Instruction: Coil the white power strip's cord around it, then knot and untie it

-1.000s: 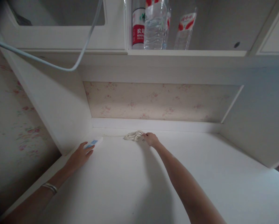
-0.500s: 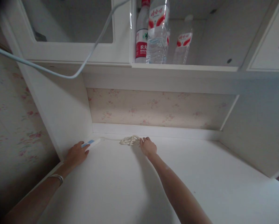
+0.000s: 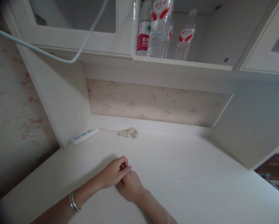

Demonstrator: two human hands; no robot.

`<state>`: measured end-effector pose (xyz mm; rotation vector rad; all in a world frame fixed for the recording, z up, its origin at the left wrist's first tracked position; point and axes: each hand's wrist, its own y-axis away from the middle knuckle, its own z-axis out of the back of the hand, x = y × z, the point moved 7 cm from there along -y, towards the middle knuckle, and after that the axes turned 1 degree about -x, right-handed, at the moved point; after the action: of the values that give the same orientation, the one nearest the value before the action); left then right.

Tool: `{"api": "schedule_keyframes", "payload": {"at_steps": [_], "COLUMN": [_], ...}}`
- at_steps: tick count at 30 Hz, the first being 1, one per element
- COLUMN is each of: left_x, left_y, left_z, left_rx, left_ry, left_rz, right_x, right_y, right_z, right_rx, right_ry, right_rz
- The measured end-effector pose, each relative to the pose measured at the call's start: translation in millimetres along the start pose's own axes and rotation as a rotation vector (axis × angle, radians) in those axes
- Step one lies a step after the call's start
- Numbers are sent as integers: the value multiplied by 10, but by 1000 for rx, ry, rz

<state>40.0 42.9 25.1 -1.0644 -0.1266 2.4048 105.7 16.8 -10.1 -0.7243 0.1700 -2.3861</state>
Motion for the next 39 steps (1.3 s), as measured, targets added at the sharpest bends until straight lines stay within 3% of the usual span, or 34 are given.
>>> {"api": "schedule_keyframes", "payload": {"at_steps": [4, 11, 39], "left_x": [-259, -208, -197], "left_y": [63, 88, 111], "left_z": [-228, -287, -311], "left_rx": [70, 103, 94], "left_ry": [11, -73, -138], "left_rz": [-134, -222, -203], "right_x": [-55, -178, -160], "right_y": [86, 107, 122], "right_z": [-120, -247, -263], "right_rx": [-22, 73, 99], "right_ry": [98, 130, 155], "right_rz": [21, 52, 123]}}
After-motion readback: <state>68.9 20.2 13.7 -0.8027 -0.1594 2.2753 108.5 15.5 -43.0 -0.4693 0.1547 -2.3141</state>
